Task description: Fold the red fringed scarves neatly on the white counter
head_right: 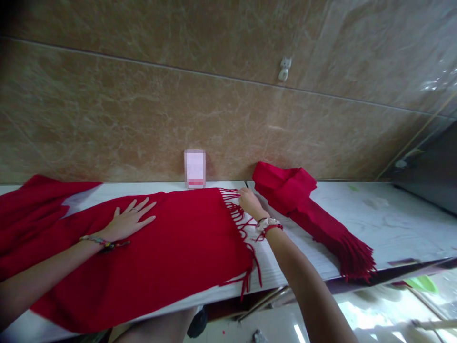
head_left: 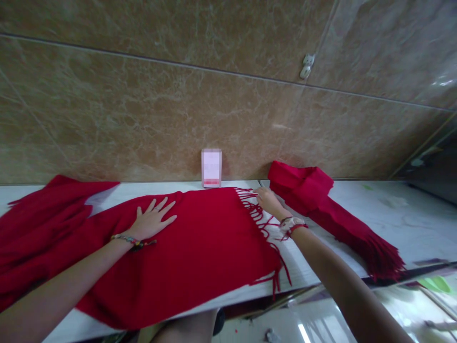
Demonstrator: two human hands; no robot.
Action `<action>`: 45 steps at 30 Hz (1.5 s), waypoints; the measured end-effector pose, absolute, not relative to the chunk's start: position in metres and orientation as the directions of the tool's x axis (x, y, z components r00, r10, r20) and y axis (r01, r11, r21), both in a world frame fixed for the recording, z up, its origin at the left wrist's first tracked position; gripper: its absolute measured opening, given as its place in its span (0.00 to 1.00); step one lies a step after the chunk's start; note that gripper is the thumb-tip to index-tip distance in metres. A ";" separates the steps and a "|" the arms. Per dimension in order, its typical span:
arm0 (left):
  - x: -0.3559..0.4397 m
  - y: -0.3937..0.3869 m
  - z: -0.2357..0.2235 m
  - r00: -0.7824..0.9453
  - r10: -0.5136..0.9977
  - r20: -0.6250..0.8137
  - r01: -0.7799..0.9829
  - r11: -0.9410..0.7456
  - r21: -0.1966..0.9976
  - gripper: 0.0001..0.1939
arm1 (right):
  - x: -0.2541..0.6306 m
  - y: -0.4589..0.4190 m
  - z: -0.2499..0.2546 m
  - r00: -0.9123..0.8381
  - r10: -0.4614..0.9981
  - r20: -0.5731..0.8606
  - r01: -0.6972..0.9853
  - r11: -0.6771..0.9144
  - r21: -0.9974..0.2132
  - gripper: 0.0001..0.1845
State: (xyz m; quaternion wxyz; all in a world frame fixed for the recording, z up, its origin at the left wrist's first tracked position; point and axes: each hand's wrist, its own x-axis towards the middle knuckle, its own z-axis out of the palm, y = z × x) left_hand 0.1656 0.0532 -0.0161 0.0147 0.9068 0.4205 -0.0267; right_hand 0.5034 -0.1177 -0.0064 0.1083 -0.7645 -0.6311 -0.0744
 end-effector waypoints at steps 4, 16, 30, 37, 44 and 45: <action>0.159 0.057 -0.017 0.660 0.748 -0.071 0.749 -0.663 -0.012 0.31 | 0.465 -0.110 -0.003 0.087 0.979 0.182 0.994 -0.075 -0.077 0.17; 0.160 0.057 -0.017 0.659 0.748 -0.079 0.751 -0.660 0.020 0.30 | 0.507 -0.139 0.010 0.300 0.952 0.060 0.952 -0.303 0.038 0.16; 0.160 0.056 -0.016 0.669 0.740 -0.069 0.743 -0.669 0.025 0.30 | 0.495 -0.168 0.015 0.207 0.978 0.005 0.967 -0.205 0.151 0.13; 0.160 0.057 -0.016 0.663 0.746 -0.061 0.748 -0.663 0.027 0.30 | 0.459 -0.165 0.023 -0.059 0.993 0.105 0.997 0.054 0.046 0.12; 0.160 0.056 -0.014 0.657 0.750 -0.075 0.754 -0.657 0.025 0.30 | 0.478 -0.188 0.009 0.027 1.000 0.004 0.996 -0.027 0.090 0.11; 0.160 0.056 -0.014 0.656 0.751 -0.074 0.754 -0.656 0.030 0.30 | 0.486 -0.193 0.011 0.074 0.997 0.007 0.992 -0.075 0.103 0.11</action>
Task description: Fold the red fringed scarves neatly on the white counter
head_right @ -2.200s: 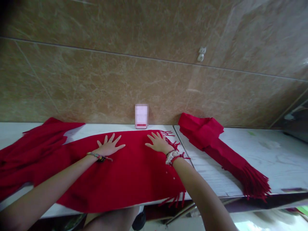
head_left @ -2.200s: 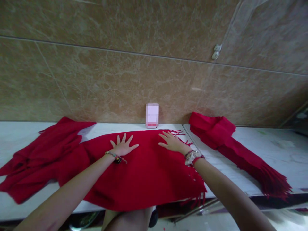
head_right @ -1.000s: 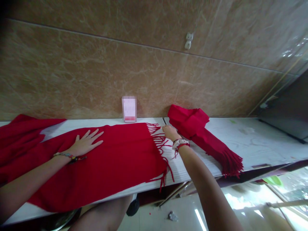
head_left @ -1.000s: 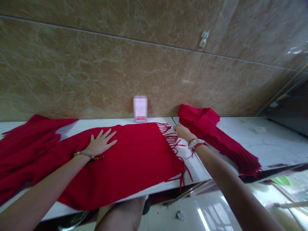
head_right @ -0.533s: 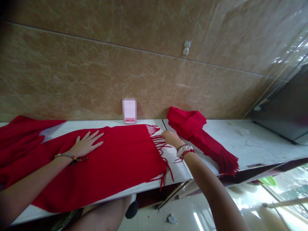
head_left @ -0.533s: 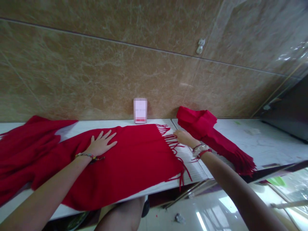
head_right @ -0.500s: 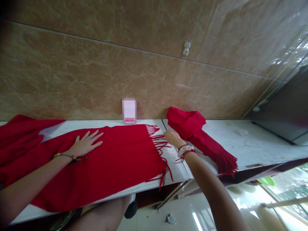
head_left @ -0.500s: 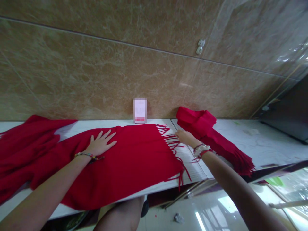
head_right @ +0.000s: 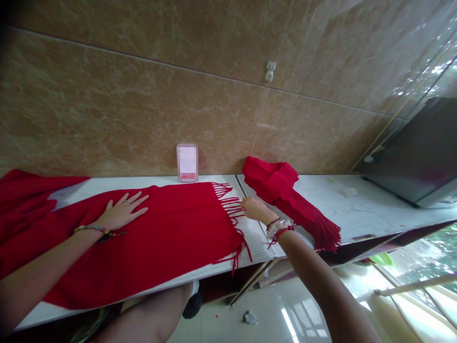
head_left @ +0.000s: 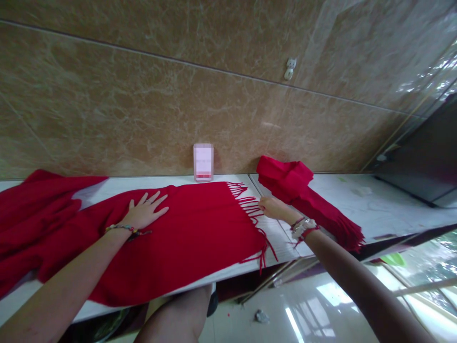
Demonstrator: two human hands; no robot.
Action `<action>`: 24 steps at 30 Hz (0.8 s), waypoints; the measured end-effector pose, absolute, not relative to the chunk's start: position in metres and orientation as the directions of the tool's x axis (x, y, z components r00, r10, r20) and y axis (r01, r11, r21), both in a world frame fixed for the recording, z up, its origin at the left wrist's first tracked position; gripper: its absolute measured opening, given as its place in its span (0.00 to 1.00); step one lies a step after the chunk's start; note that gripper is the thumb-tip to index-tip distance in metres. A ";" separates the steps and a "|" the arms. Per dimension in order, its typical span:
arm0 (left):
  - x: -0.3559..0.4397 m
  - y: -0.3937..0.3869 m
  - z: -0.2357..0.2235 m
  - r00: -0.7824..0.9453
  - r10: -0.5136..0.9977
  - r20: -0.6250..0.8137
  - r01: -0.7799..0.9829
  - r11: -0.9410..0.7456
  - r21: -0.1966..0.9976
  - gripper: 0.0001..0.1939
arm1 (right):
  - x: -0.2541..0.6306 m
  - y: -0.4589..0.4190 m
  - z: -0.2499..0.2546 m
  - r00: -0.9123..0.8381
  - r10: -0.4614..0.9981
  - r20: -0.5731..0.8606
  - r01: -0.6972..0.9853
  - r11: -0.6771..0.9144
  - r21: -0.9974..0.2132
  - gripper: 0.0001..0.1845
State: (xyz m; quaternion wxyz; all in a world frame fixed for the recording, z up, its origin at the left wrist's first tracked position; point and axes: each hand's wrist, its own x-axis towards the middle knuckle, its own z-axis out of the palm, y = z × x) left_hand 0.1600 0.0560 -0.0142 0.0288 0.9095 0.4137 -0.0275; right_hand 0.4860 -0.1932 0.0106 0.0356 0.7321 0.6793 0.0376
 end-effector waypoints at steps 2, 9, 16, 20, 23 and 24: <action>0.160 0.055 -0.014 0.659 0.750 -0.048 0.752 -0.658 0.031 0.30 | 0.492 -0.200 0.016 0.115 0.993 0.017 0.987 -0.116 0.110 0.11; 0.161 0.053 -0.015 0.860 0.509 -0.040 0.509 -0.861 -0.006 0.28 | 0.427 -0.186 0.025 -0.262 0.964 0.049 0.959 0.266 -0.094 0.10; 0.160 0.054 -0.016 0.835 0.539 -0.107 0.541 -0.841 -0.012 0.30 | 0.468 -0.208 0.012 0.077 0.996 -0.040 0.997 -0.076 0.011 0.11; 0.164 0.050 -0.009 0.855 0.511 -0.091 0.508 -0.860 -0.053 0.28 | 0.489 -0.222 0.022 0.136 0.991 -0.009 0.991 -0.136 0.015 0.10; 0.180 0.031 0.000 0.898 0.440 -0.013 0.439 -0.898 -0.007 0.28 | 0.473 -0.216 0.028 -0.019 0.998 0.064 0.999 0.022 -0.038 0.13; 0.188 0.021 0.003 0.910 0.414 0.020 0.413 -0.910 0.024 0.29 | 0.464 -0.212 0.029 -0.095 0.992 0.084 0.994 0.100 -0.051 0.14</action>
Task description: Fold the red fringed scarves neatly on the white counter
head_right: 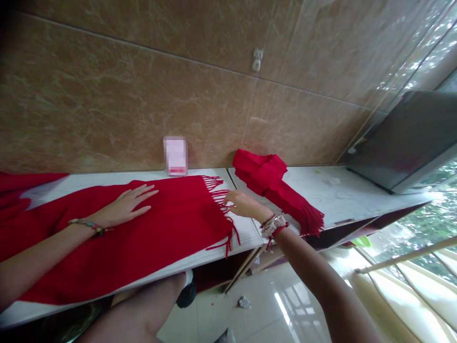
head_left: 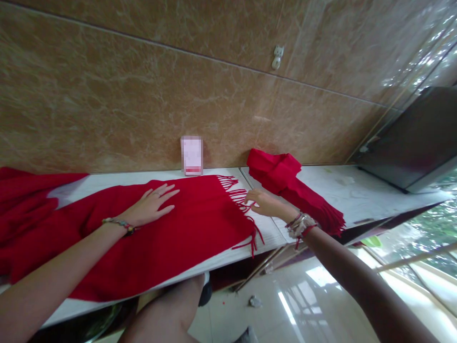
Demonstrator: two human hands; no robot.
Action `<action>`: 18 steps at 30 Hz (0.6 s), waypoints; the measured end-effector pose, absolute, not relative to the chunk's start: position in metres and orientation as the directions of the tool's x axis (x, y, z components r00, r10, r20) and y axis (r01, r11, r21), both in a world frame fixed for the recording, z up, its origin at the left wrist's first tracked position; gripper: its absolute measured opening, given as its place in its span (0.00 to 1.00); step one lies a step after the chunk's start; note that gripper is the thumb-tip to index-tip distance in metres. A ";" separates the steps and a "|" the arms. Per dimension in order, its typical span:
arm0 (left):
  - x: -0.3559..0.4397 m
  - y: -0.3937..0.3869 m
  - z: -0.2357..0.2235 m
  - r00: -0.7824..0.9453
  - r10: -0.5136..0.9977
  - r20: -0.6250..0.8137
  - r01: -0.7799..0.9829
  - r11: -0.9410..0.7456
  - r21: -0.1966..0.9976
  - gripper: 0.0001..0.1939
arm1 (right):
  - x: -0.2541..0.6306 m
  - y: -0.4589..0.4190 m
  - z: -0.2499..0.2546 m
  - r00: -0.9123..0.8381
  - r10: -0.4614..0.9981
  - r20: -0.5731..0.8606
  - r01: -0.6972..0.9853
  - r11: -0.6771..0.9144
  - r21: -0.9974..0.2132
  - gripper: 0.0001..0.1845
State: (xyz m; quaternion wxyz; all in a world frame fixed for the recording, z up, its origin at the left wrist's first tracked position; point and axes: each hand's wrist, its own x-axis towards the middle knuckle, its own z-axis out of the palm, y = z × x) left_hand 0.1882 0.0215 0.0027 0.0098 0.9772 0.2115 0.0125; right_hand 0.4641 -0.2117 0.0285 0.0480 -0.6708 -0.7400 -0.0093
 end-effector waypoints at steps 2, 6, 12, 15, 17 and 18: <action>0.205 -0.001 0.004 0.944 0.329 0.008 0.327 -0.941 0.083 0.29 | 0.448 -0.203 0.027 -0.206 0.976 0.074 0.977 0.210 -0.044 0.14; 0.229 -0.038 -0.005 0.972 0.199 -0.123 0.213 -0.969 0.123 0.29 | 0.446 -0.201 0.022 -0.105 0.993 -0.051 0.992 0.108 0.062 0.10; 0.232 -0.041 -0.016 0.979 0.170 -0.109 0.179 -0.981 0.074 0.29 | 0.486 -0.230 0.027 0.212 0.973 -0.087 0.953 -0.186 0.238 0.12; 0.232 -0.036 -0.016 0.980 0.170 -0.103 0.178 -0.982 0.069 0.29 | 0.479 -0.236 0.030 0.086 0.996 0.010 0.995 -0.086 0.054 0.10; 0.231 -0.032 -0.015 0.980 0.170 -0.107 0.177 -0.982 0.067 0.29 | 0.463 -0.234 0.029 -0.032 0.998 0.051 0.996 0.036 -0.087 0.14; 0.231 -0.029 -0.015 0.979 0.170 -0.111 0.178 -0.982 0.065 0.29 | 0.454 -0.232 0.027 -0.075 0.996 0.043 0.989 0.080 -0.122 0.15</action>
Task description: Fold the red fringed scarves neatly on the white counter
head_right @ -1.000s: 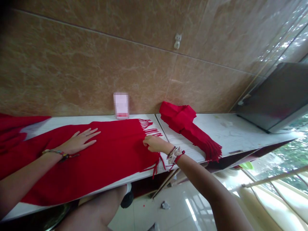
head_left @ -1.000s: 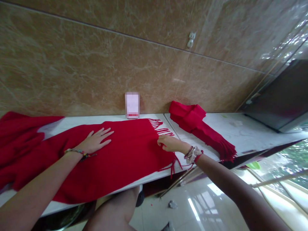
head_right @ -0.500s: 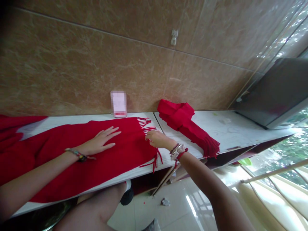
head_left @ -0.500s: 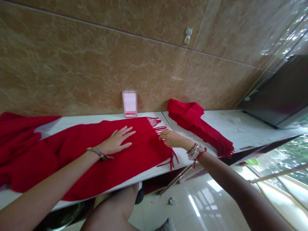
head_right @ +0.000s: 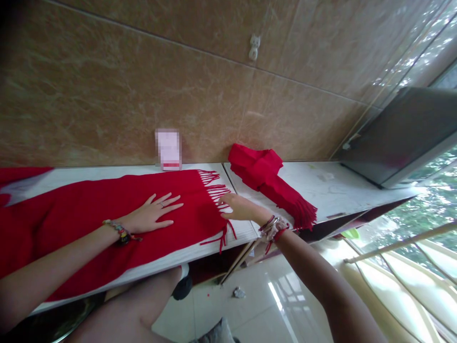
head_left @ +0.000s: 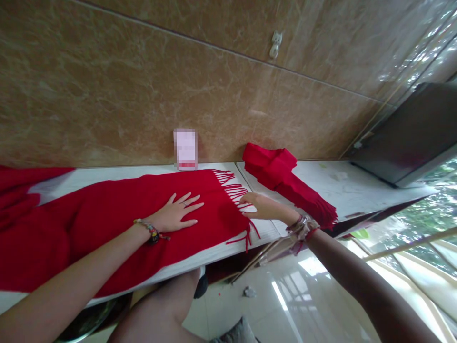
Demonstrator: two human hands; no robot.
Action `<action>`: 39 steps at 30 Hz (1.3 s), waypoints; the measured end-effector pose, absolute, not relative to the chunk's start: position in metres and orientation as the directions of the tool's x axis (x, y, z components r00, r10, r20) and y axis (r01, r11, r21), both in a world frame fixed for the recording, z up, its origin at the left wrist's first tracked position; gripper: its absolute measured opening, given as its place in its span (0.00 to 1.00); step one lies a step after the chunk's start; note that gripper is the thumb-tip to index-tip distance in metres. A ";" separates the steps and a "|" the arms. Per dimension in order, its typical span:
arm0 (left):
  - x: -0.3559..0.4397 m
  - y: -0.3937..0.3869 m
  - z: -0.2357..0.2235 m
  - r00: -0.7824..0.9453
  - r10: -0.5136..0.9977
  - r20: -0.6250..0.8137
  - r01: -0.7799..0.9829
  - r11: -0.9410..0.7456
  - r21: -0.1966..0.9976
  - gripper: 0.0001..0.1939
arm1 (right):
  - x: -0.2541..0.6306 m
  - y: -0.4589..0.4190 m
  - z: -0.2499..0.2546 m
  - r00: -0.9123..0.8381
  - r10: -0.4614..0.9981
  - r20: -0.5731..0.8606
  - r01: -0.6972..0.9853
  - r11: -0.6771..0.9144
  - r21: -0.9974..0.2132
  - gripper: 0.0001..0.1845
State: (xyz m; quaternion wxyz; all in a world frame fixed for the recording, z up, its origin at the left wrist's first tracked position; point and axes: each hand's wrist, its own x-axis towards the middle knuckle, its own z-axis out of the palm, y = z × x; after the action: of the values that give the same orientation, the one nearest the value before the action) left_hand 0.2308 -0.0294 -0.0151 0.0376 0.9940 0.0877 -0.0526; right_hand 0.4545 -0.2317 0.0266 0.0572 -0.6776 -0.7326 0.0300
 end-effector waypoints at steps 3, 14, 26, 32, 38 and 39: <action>0.227 -0.023 -0.014 0.976 0.178 -0.125 0.186 -0.981 0.057 0.28 | 0.435 -0.226 0.018 -0.107 0.994 -0.034 0.989 0.103 -0.102 0.14; 0.222 -0.019 -0.013 0.978 0.181 -0.107 0.188 -0.981 0.057 0.27 | 0.451 -0.230 0.020 0.077 0.997 -0.008 0.997 -0.077 0.009 0.10; 0.221 -0.017 -0.018 0.981 0.172 -0.087 0.177 -0.983 0.053 0.27 | 0.469 -0.250 0.021 0.133 0.985 -0.108 0.964 -0.104 0.244 0.13; 0.221 -0.016 -0.018 0.981 0.174 -0.082 0.180 -0.981 0.068 0.27 | 0.445 -0.233 0.023 -0.060 0.994 0.095 0.998 0.056 0.040 0.12; 0.221 -0.023 -0.015 0.977 0.180 -0.110 0.188 -0.980 0.066 0.28 | 0.430 -0.219 -0.013 -0.046 0.990 0.133 0.998 0.039 0.055 0.26; 0.222 -0.026 -0.013 0.976 0.176 -0.125 0.186 -0.980 0.071 0.28 | 0.433 -0.223 -0.018 -0.025 0.993 0.114 0.997 0.016 0.077 0.27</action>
State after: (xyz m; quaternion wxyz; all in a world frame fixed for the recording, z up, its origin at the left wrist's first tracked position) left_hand 0.2215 -0.0259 -0.0132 0.0410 0.9932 0.0910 -0.0592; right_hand 0.4325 -0.2227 -0.0179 0.0135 -0.6981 -0.7127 -0.0676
